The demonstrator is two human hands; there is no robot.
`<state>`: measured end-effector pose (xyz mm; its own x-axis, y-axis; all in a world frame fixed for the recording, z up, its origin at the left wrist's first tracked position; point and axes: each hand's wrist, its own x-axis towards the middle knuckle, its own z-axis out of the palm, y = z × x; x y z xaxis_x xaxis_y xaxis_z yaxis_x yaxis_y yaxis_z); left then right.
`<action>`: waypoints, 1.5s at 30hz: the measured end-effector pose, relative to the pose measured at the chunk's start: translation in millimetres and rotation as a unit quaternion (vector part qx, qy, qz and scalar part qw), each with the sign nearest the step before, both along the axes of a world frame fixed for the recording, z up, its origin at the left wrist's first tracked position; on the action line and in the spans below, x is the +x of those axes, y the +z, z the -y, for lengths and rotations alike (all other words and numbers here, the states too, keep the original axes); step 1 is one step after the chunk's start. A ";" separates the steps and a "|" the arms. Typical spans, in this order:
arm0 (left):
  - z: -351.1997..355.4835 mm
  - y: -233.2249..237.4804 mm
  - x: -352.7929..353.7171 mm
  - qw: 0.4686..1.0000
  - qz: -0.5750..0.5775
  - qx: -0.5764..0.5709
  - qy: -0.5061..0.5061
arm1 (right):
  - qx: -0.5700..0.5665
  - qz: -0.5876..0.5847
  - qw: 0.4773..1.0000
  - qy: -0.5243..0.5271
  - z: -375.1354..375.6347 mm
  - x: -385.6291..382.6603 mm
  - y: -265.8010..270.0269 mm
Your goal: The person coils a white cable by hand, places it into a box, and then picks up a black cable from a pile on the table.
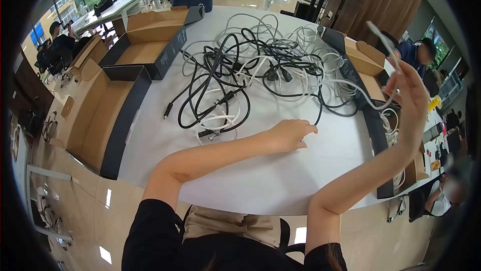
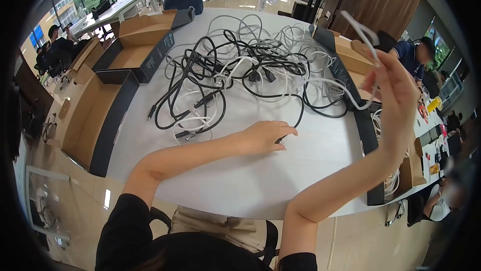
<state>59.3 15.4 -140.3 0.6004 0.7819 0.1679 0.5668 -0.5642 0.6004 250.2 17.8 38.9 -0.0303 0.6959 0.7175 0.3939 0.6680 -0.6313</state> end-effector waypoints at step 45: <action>-53.9 -18.9 -55.2 0.928 -0.187 0.217 0.237 | -0.127 0.276 0.952 -0.039 -94.4 42.8 -60.5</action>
<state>4.1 69.3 -159.3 0.2856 0.8808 0.3776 0.9363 -0.3404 0.0860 293.0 112.2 -21.7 -0.2950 0.8601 0.4163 0.7551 0.4768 -0.4501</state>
